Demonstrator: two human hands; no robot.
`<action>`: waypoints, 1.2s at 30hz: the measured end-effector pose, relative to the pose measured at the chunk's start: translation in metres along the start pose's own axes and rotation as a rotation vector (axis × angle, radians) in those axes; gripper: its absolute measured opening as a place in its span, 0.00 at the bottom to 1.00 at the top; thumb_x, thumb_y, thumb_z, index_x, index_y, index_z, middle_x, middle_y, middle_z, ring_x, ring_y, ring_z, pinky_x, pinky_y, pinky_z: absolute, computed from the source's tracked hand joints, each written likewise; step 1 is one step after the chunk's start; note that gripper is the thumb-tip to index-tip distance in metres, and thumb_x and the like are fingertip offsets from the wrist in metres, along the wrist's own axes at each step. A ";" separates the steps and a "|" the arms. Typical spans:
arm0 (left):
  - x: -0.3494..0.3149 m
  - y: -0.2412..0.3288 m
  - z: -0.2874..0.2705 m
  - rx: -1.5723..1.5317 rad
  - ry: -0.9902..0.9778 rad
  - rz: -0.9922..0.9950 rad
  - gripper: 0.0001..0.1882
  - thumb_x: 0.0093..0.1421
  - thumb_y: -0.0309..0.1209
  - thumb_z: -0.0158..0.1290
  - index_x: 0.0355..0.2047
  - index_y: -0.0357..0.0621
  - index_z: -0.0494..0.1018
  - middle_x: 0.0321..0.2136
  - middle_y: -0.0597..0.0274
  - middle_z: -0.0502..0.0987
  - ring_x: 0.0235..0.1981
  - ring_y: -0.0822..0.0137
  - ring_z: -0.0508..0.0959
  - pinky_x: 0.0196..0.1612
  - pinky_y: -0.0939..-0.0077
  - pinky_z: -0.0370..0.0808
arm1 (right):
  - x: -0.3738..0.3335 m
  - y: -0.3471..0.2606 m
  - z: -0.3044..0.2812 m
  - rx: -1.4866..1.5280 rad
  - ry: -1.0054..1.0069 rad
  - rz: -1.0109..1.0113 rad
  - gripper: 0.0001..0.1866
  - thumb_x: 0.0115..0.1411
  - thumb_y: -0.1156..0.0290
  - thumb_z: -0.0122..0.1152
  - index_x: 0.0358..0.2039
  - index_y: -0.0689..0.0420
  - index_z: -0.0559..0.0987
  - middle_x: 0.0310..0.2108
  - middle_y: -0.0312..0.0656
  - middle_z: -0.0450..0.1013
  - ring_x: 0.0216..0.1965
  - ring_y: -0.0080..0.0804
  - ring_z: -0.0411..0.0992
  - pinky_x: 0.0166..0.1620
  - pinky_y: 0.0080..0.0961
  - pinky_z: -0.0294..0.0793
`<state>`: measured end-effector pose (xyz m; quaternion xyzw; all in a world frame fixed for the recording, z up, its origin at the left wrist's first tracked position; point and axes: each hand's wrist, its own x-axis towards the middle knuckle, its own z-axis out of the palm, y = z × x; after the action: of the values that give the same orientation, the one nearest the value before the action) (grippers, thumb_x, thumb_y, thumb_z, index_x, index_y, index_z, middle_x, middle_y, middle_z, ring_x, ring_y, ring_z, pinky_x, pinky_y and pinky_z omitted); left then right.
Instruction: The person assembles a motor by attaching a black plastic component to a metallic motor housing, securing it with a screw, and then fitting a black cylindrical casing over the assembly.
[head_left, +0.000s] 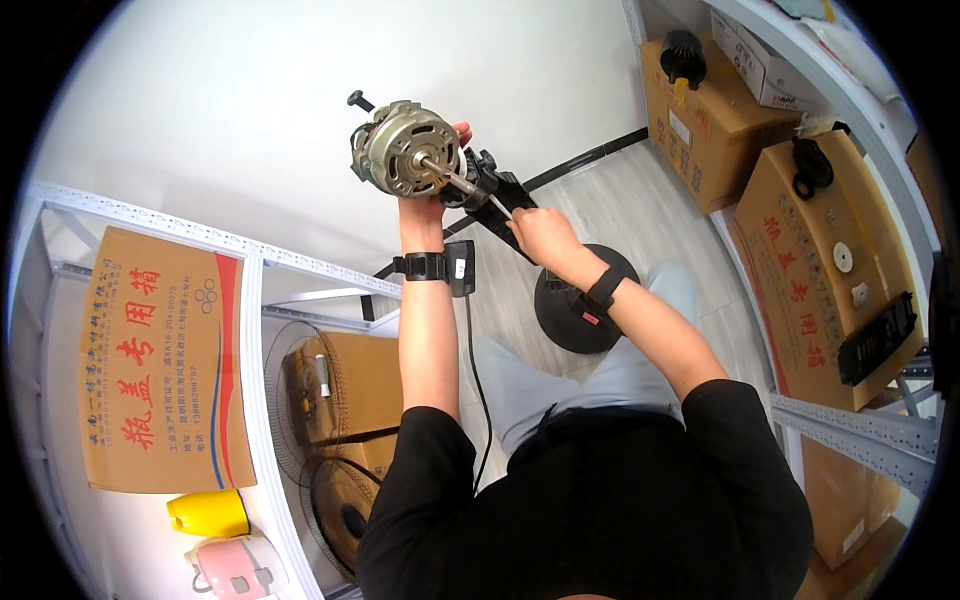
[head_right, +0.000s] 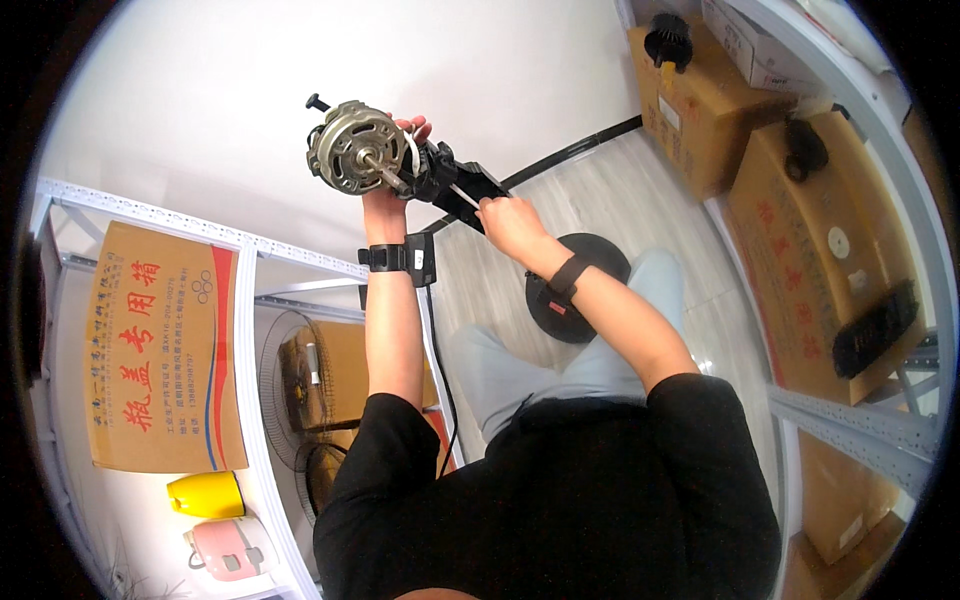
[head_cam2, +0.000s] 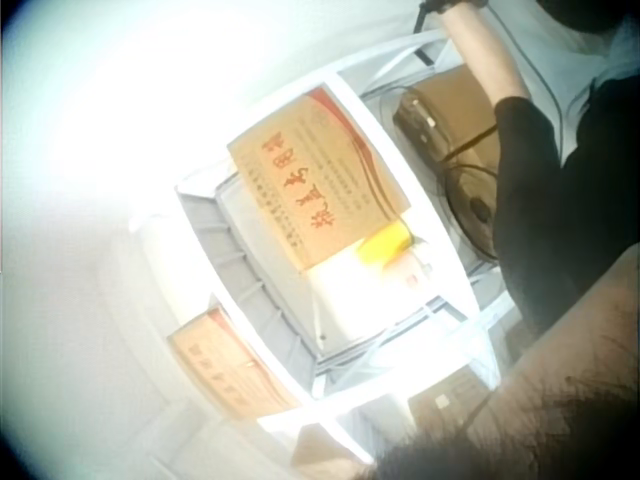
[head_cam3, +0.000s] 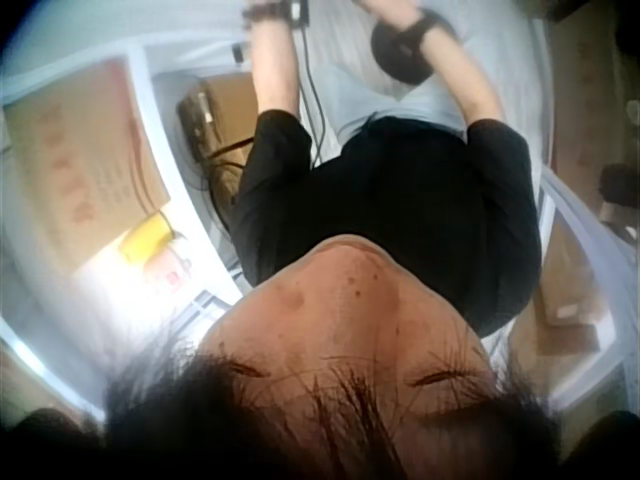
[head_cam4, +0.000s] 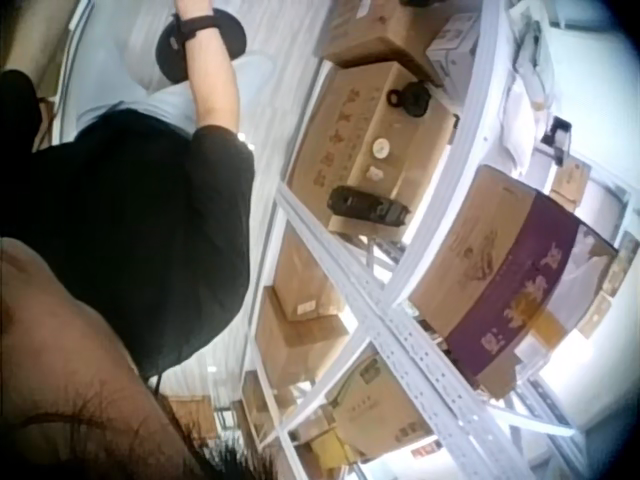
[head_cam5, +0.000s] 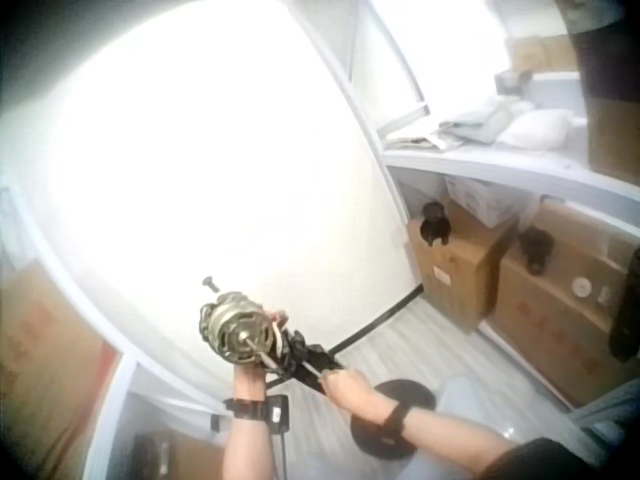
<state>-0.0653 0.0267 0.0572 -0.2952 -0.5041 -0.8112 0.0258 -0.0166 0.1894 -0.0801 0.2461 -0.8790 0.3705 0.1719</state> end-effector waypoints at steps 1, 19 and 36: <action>0.001 0.002 0.005 0.013 -0.010 -0.011 0.24 0.66 0.45 0.47 0.54 0.41 0.68 0.45 0.44 0.77 0.52 0.47 0.75 0.59 0.51 0.70 | -0.001 0.000 0.002 0.010 0.000 -0.002 0.12 0.60 0.65 0.57 0.24 0.60 0.75 0.19 0.53 0.74 0.24 0.53 0.75 0.28 0.45 0.75; 0.006 0.011 0.010 -0.083 0.036 -0.188 0.32 0.67 0.50 0.41 0.60 0.35 0.61 0.52 0.42 0.72 0.50 0.48 0.76 0.55 0.58 0.75 | 0.006 0.003 -0.008 -0.021 -0.022 -0.011 0.13 0.59 0.64 0.58 0.24 0.59 0.75 0.20 0.52 0.75 0.24 0.52 0.76 0.29 0.44 0.75; 0.000 -0.016 -0.027 -0.108 0.150 -0.126 0.21 0.63 0.38 0.55 0.54 0.44 0.68 0.47 0.63 0.75 0.46 0.69 0.76 0.49 0.72 0.76 | 0.026 -0.009 -0.033 0.322 0.073 -0.074 0.11 0.62 0.64 0.57 0.30 0.59 0.76 0.25 0.51 0.74 0.29 0.54 0.73 0.31 0.43 0.72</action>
<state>-0.0828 0.0118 0.0354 -0.2023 -0.4738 -0.8571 -0.0034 -0.0292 0.2003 -0.0408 0.2889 -0.7920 0.5084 0.1755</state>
